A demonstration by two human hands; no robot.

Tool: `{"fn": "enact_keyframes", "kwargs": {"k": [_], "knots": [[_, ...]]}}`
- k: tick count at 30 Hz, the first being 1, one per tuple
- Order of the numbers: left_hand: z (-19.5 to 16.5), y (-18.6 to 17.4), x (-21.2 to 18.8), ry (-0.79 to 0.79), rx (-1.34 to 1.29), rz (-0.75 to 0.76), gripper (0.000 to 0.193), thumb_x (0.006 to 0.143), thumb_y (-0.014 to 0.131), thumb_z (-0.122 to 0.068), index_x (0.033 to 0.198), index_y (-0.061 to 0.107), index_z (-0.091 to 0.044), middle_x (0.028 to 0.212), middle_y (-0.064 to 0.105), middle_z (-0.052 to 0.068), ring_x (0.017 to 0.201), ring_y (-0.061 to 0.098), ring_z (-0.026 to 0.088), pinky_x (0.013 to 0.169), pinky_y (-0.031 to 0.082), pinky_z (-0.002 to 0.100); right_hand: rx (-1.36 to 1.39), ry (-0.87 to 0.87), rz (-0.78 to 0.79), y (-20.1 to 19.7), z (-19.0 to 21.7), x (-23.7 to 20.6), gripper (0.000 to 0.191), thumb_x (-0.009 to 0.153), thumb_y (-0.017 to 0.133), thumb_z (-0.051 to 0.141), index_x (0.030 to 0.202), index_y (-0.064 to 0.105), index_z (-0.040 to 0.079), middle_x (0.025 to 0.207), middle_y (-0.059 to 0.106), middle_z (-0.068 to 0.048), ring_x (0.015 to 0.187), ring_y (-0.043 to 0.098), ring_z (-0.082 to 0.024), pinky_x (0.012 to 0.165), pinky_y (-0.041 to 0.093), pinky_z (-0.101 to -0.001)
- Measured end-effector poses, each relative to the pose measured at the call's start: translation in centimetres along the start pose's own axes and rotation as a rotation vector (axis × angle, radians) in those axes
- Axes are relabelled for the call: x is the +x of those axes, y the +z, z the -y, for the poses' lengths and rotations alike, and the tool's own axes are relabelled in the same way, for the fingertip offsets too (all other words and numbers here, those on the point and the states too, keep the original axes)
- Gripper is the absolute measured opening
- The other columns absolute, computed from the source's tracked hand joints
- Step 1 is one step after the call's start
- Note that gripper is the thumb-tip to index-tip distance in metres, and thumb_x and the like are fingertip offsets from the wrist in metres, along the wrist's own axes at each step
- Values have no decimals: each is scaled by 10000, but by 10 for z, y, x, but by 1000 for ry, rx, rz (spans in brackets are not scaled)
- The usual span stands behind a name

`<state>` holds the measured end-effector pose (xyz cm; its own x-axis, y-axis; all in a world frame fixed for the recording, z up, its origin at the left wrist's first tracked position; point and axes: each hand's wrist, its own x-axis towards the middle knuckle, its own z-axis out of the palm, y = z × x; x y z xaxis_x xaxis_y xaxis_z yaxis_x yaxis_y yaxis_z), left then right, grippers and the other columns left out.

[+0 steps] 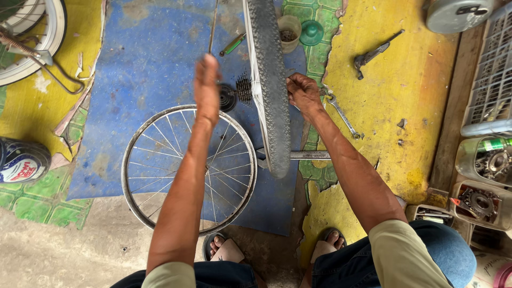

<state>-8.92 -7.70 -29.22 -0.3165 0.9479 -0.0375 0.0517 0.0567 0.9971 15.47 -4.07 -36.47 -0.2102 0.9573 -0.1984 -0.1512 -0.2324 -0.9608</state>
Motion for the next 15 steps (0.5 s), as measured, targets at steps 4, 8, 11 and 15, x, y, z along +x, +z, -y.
{"fn": "enact_keyframes", "kwargs": {"k": [4, 8, 11, 15], "knots": [[-50, 5, -1, 277, -58, 145, 971, 929, 536, -805, 1660, 289, -216, 1712, 357, 184, 1550, 430, 411, 1219, 419, 610, -41, 9, 29, -6, 1, 5, 203, 1053, 613, 112, 860, 615, 47, 676, 535, 19, 552, 422, -60, 484, 365, -242], [-83, 40, -14, 523, 99, 337, 908, 958, 798, -556, 1615, 233, -284, 1707, 270, 147, 1588, 309, 369, 1314, 384, 552, -53, 33, 40, -5, 6, 8, 156, 1029, 625, 119, 887, 652, 61, 682, 538, 18, 536, 420, -64, 468, 353, -245], [-89, 62, -19, 688, 291, 255, 948, 951, 924, -385, 1617, 255, -306, 1705, 163, 140, 1616, 181, 360, 1351, 275, 506, -15, 31, 57, -1, 14, 7, 121, 1018, 631, 129, 937, 685, 57, 708, 556, 18, 543, 432, -64, 460, 338, -249], [-88, 67, -18, 579, 408, 212, 766, 986, 835, -155, 1622, 420, -255, 1773, 49, 164, 1666, 57, 386, 1383, 192, 509, -190, 86, 50, -10, 27, 0, 281, 1066, 628, 261, 936, 673, 16, 724, 610, 0, 540, 466, -70, 463, 388, -257]]}}
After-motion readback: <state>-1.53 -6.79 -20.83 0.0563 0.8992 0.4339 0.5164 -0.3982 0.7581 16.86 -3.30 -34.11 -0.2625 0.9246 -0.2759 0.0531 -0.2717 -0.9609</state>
